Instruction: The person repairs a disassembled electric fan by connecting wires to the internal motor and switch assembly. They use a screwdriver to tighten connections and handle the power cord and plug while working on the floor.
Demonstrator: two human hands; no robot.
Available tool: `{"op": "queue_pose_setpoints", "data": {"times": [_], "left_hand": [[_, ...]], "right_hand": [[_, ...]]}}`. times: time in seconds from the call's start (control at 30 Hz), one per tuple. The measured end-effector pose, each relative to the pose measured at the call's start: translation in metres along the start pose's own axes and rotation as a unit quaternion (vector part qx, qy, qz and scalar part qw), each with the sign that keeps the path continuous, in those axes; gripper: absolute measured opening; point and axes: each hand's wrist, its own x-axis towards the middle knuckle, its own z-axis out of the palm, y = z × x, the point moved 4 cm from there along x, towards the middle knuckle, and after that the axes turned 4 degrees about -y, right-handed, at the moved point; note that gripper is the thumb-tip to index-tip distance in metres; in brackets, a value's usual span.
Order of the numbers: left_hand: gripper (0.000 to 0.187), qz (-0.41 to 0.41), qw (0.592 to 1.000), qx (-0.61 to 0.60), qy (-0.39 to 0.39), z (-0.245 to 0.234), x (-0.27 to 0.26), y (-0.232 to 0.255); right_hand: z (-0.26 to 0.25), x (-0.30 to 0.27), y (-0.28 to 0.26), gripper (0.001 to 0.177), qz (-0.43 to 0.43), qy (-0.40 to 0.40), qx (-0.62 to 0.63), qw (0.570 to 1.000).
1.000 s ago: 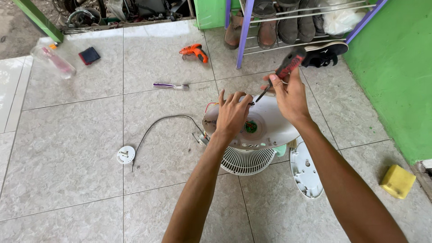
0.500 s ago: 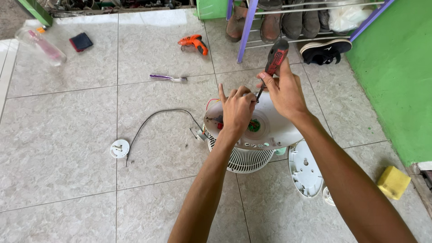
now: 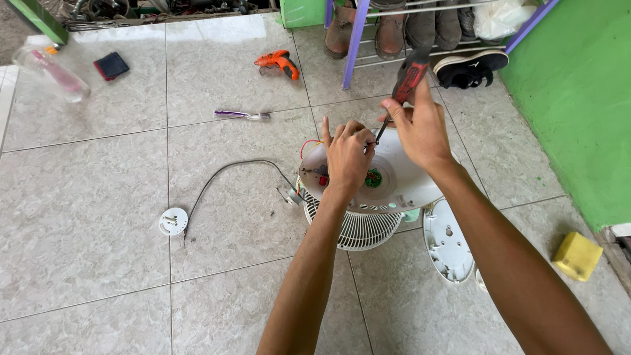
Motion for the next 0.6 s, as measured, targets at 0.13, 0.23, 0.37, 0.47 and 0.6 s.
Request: {"op": "queue_pose_setpoints", "data": {"times": [0.13, 0.23, 0.37, 0.47, 0.6], "left_hand": [[0.009, 0.011, 1.000, -0.016, 0.020, -0.005, -0.001, -0.001], [0.009, 0.019, 0.999, -0.015, 0.026, -0.005, -0.004, -0.001], [0.009, 0.021, 0.999, -0.023, 0.032, -0.007, -0.012, 0.000], [0.009, 0.023, 0.999, -0.022, 0.034, -0.007, -0.009, 0.000], [0.008, 0.019, 0.999, -0.017, 0.027, -0.007, -0.010, 0.000]], "right_hand": [[-0.005, 0.000, 0.020, 0.039, 0.017, 0.026, 0.000, 1.000], [-0.002, -0.010, 0.034, 0.037, 0.022, 0.057, 0.048, 0.997], [-0.006, -0.016, 0.030, 0.032, -0.013, 0.106, 0.057, 0.993], [-0.008, -0.016, 0.022, 0.033, -0.045, 0.115, 0.095, 0.988], [0.000, -0.014, 0.018, 0.033, -0.009, 0.105, 0.064, 0.992]]}}
